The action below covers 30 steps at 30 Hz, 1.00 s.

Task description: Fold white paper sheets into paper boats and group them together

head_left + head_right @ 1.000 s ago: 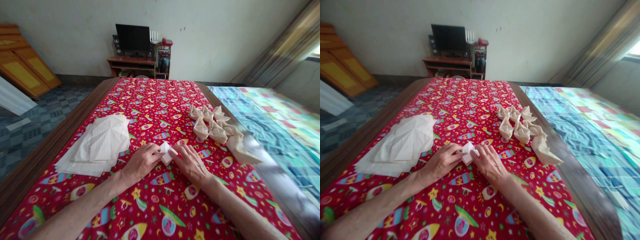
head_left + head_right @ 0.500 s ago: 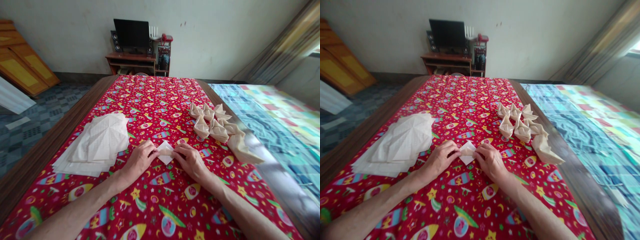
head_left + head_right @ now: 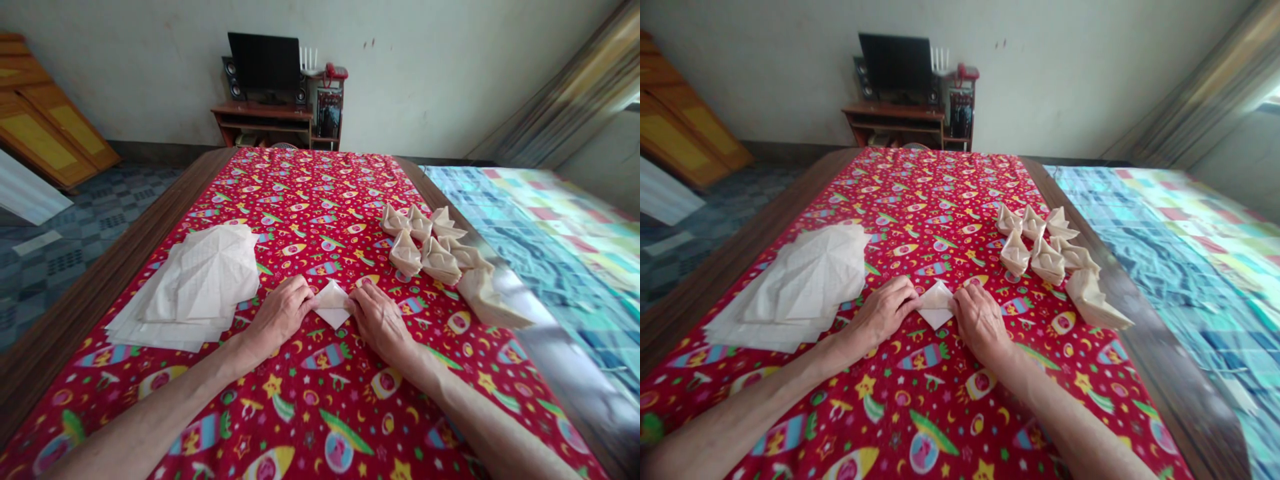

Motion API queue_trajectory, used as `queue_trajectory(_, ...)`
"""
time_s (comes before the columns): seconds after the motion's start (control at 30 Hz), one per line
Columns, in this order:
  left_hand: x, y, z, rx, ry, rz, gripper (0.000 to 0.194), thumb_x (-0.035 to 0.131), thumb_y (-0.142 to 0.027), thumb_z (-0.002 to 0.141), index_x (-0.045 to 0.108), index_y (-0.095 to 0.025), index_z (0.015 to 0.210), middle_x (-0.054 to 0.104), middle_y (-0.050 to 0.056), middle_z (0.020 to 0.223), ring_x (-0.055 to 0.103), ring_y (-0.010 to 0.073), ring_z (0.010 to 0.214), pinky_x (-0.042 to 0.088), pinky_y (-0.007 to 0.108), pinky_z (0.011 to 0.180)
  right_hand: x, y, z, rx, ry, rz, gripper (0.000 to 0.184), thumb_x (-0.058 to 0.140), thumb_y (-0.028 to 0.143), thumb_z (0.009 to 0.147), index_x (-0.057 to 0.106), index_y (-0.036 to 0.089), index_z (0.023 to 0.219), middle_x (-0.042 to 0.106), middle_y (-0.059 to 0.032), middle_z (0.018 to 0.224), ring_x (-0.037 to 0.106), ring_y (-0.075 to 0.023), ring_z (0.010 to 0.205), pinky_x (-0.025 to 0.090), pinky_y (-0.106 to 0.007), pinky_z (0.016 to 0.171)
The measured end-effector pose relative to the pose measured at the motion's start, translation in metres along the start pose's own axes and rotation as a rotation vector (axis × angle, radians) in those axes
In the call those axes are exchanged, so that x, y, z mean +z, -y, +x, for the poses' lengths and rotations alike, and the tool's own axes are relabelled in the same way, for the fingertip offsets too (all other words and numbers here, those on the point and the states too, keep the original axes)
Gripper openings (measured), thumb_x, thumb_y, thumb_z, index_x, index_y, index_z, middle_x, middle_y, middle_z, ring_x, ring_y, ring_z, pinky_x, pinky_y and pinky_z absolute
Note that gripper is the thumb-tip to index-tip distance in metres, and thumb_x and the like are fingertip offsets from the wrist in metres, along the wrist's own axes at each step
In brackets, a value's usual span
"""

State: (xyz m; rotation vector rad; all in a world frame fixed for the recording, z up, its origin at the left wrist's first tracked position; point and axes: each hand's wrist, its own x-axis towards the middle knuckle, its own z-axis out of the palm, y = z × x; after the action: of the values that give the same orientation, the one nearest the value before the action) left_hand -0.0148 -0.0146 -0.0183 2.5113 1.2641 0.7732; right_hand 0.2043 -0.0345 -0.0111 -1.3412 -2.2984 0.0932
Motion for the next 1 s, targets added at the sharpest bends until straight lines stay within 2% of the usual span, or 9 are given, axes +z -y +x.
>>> queue_trajectory(0.2, -0.008, 0.002, 0.001, 0.058, 0.061, -0.144, 0.009, 0.063, -0.023, 0.084, 0.056, -0.02, 0.087, 0.056, 0.001, 0.092, 0.056, 0.0156, 0.087, 0.046, 0.028, 0.078, -0.004, -0.004, -0.003, -0.008, -0.014, 0.151, 0.016, 0.041, 0.019, 0.094, 0.051, 0.02, 0.082, 0.053, -0.0045, 0.078, 0.049, -0.0175, 0.075, 0.041, -0.028, 0.068)
queue_trajectory(0.4, -0.004, 0.006, 0.002, 0.064, -0.018, -0.252, 0.005, 0.06, -0.016, 0.085, 0.059, -0.019, 0.082, 0.058, 0.0, 0.088, 0.058, 0.013, 0.085, 0.046, 0.024, 0.077, -0.008, -0.004, -0.003, -0.004, -0.01, 0.225, 0.015, 0.042, 0.017, 0.093, 0.052, 0.02, 0.082, 0.055, -0.0042, 0.077, 0.051, -0.0165, 0.072, 0.042, -0.027, 0.063)
queue_trajectory(0.5, -0.002, 0.004, 0.003, 0.024, -0.022, -0.199, 0.008, 0.059, -0.017, 0.086, 0.057, -0.018, 0.079, 0.057, 0.0, 0.084, 0.057, 0.0139, 0.082, 0.046, 0.025, 0.075, -0.006, -0.003, -0.003, 0.01, -0.013, 0.181, 0.015, 0.041, 0.018, 0.093, 0.052, 0.02, 0.083, 0.054, -0.0044, 0.077, 0.051, -0.0167, 0.072, 0.042, -0.028, 0.064)
queue_trajectory(0.7, -0.003, -0.011, 0.004, -0.079, 0.007, 0.049, 0.015, 0.053, -0.022, 0.09, 0.054, -0.018, 0.075, 0.051, 0.002, 0.084, 0.053, 0.0165, 0.08, 0.045, 0.03, 0.075, -0.004, 0.0, -0.003, 0.039, -0.011, 0.01, 0.018, 0.04, 0.022, 0.094, 0.051, 0.019, 0.08, 0.053, -0.0054, 0.078, 0.051, -0.0185, 0.075, 0.042, -0.031, 0.071)
queue_trajectory(0.87, -0.002, -0.015, 0.005, -0.107, -0.024, 0.072, 0.015, 0.052, -0.02, 0.088, 0.053, -0.017, 0.074, 0.05, 0.004, 0.083, 0.053, 0.0176, 0.08, 0.045, 0.031, 0.074, -0.005, -0.002, -0.001, 0.013, 0.0, -0.105, 0.02, 0.041, 0.026, 0.095, 0.051, 0.019, 0.079, 0.055, -0.0062, 0.081, 0.053, -0.0189, 0.078, 0.042, -0.03, 0.073)
queue_trajectory(1.0, 0.0, -0.012, 0.005, -0.098, -0.045, 0.006, 0.014, 0.056, -0.021, 0.086, 0.054, -0.018, 0.072, 0.052, 0.002, 0.081, 0.054, 0.0157, 0.077, 0.045, 0.029, 0.072, -0.006, -0.003, -0.001, -0.005, -0.001, -0.12, 0.02, 0.042, 0.026, 0.094, 0.051, 0.02, 0.078, 0.055, -0.0053, 0.081, 0.052, -0.018, 0.076, 0.041, -0.029, 0.07)
